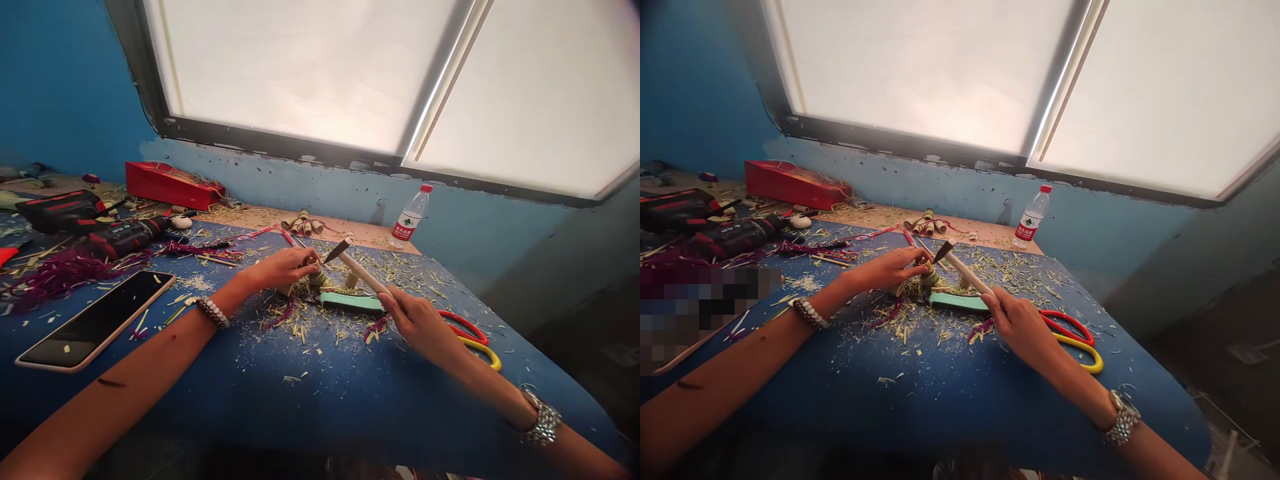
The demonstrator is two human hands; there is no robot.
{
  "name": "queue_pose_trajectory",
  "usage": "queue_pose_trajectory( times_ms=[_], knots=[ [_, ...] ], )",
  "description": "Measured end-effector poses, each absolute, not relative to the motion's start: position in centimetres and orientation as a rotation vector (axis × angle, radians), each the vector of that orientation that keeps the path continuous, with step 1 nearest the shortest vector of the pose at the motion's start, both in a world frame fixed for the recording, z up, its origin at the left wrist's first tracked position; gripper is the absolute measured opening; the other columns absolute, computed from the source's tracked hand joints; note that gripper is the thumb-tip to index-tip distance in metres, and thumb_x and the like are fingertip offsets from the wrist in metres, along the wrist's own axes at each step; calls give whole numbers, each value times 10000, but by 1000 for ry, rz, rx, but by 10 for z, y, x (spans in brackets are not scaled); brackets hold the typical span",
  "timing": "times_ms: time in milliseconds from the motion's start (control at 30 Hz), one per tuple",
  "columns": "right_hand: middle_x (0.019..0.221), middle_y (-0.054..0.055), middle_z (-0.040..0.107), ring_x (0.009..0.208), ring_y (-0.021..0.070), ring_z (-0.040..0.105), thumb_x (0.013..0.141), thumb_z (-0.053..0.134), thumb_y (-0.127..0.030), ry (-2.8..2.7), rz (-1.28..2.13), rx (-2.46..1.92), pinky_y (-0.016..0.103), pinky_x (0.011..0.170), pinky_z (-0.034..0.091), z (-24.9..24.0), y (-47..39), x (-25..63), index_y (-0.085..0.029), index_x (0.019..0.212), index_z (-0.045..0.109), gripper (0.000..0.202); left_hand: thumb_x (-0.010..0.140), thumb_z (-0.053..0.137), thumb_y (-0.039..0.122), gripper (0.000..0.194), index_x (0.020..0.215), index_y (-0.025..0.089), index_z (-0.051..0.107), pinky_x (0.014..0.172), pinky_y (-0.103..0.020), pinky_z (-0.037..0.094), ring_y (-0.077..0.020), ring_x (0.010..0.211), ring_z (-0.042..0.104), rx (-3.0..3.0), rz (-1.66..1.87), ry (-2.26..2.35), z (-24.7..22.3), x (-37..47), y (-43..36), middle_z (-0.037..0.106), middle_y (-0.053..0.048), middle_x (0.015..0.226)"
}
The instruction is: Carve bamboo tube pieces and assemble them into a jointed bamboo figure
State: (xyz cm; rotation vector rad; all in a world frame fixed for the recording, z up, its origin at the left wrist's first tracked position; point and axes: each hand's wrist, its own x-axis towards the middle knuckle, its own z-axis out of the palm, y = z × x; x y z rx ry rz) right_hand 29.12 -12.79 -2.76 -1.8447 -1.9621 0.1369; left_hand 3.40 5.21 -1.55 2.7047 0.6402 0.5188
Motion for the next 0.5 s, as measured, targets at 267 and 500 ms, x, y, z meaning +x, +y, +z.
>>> queue_pose_trajectory(
  times_ms=[267, 500],
  knots=[
    [574, -43, 455, 507, 175, 435, 1034, 296, -527, -1999, 118, -1885, 297, 552, 251, -25, -125, 287, -256, 780, 368, 378, 995, 440, 432, 317, 1129, 166, 547, 871, -342, 428, -258, 1026, 601, 2684, 472, 678, -14, 29, 53, 652, -120, 1082],
    [576, -40, 461, 519, 183, 455, 1033, 290, -532, -2000, 96, -1887, 299, 561, 254, -28, -125, 292, -257, 787, 376, 379, 998, 437, 442, 325, 1138, 171, 551, 878, -347, 425, -262, 1015, 601, 2706, 456, 685, -14, 28, 54, 651, -112, 1063]
  ],
)
